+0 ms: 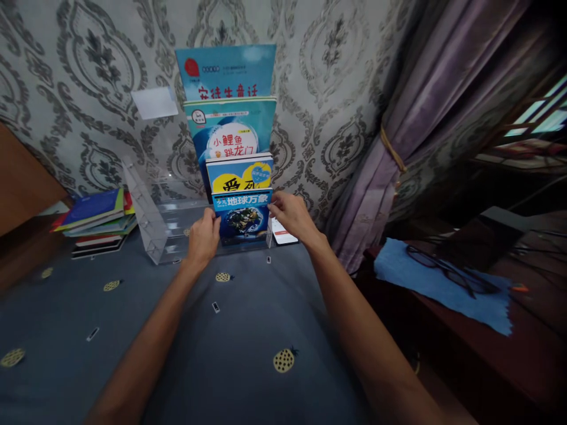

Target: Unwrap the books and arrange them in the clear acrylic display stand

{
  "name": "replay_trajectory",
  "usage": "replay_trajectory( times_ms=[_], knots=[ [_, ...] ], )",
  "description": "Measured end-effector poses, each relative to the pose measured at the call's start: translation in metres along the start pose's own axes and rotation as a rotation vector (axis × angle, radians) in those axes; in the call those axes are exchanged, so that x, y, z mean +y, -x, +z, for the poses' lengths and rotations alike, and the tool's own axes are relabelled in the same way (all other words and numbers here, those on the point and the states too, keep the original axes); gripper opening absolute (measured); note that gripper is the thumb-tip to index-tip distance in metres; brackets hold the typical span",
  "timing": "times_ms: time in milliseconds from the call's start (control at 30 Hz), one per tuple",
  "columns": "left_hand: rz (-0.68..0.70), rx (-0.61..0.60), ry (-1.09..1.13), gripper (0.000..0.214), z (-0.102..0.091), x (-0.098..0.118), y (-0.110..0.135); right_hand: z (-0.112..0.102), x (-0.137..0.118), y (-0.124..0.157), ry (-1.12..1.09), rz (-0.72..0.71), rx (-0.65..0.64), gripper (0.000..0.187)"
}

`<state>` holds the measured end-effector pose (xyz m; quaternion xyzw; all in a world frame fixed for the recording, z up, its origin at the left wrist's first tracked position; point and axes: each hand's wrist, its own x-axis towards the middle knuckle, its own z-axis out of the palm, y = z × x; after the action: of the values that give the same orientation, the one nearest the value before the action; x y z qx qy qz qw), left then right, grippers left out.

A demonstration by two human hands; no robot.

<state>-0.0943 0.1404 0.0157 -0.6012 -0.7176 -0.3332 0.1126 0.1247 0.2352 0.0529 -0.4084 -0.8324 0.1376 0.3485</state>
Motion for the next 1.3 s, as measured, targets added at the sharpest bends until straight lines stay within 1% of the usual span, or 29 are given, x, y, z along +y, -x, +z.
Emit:
replay_trajectory(
  times_ms=[300,567,867,1033,1200,1300],
  knots=[
    [0.017,-0.012,-0.014,0.009,0.004,-0.002,0.002,0.002,0.003,-0.002,0.028,-0.024,-0.019,0.017],
    [0.002,-0.041,-0.007,0.008,0.007,-0.003,0.003,0.001,0.002,-0.002,0.069,-0.009,-0.03,0.019],
    [0.023,-0.031,0.072,0.009,0.008,-0.008,0.005,-0.002,0.0,-0.001,0.054,-0.008,-0.048,0.017],
    [0.026,-0.03,0.069,0.012,0.007,-0.008,0.006,-0.009,-0.002,0.001,0.013,-0.015,-0.067,0.019],
    [0.053,-0.002,0.078,0.014,0.005,-0.006,0.008,-0.022,-0.002,0.003,-0.03,-0.018,-0.098,0.023],
    [0.055,0.009,0.07,0.015,0.004,-0.005,0.008,-0.034,0.0,0.004,-0.034,-0.013,-0.058,0.023]
  ],
)
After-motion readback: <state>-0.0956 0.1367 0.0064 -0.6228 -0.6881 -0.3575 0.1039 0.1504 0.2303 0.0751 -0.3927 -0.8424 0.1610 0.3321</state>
